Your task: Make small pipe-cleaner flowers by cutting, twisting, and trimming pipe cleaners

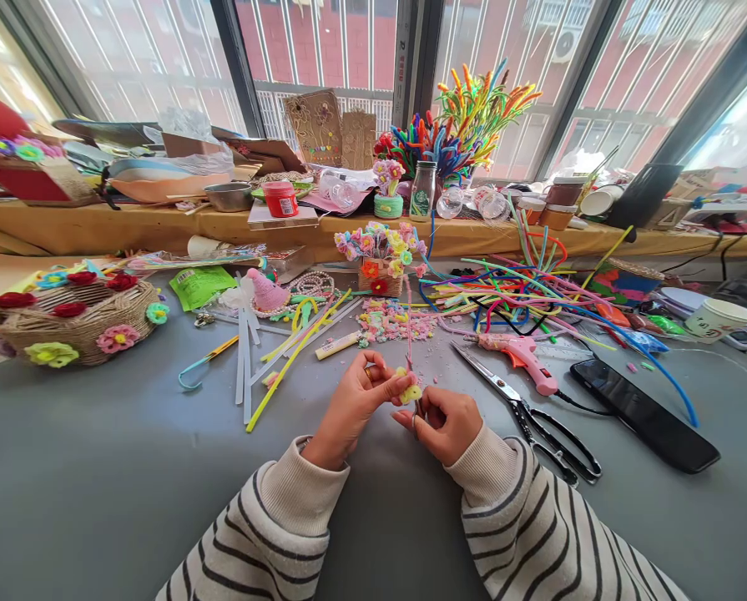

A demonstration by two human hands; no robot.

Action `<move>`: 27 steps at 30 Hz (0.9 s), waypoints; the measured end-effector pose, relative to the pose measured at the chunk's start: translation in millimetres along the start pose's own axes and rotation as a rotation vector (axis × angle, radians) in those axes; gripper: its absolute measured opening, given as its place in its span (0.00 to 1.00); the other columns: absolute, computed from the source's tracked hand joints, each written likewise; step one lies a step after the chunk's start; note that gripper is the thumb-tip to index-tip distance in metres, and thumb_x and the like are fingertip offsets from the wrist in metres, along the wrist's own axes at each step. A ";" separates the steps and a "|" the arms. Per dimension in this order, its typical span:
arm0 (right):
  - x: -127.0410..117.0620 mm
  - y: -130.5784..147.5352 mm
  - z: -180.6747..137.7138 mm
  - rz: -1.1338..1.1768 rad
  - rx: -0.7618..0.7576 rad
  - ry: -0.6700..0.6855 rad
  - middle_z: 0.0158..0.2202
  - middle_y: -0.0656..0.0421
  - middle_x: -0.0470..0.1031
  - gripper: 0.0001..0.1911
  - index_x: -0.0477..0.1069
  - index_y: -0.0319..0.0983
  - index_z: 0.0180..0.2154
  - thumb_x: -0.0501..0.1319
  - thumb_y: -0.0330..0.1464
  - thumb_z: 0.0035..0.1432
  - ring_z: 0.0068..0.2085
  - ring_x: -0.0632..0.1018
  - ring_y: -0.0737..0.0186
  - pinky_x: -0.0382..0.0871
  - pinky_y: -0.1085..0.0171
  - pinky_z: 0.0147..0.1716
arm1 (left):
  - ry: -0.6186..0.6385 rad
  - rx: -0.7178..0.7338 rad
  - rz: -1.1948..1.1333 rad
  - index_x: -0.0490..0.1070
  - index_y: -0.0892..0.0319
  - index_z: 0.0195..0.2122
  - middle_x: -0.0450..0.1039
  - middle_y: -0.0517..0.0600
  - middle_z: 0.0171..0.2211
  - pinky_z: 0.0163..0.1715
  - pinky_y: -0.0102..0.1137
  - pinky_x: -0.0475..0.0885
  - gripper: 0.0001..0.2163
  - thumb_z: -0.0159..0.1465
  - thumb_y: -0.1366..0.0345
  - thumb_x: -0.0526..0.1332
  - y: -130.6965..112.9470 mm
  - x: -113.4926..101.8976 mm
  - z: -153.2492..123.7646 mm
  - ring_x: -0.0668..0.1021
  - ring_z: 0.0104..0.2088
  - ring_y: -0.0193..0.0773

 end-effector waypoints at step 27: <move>5.4 -3.7 0.0 -0.092 0.037 -0.048 0.09 0.67 0.51 0.20 0.53 0.38 0.12 0.53 0.44 0.42 0.13 0.53 0.75 0.48 0.72 0.13 | -0.076 0.038 0.033 0.53 0.59 0.26 0.60 0.41 0.21 0.24 0.23 0.66 0.15 0.44 0.67 0.62 3.4 -0.3 1.5 0.69 0.24 0.28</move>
Point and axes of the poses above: each hand's wrist, its own z-axis towards the middle knuckle, its own x-axis out of the palm, y = z × x, the point moved 1 cm from there along z, towards the middle knuckle
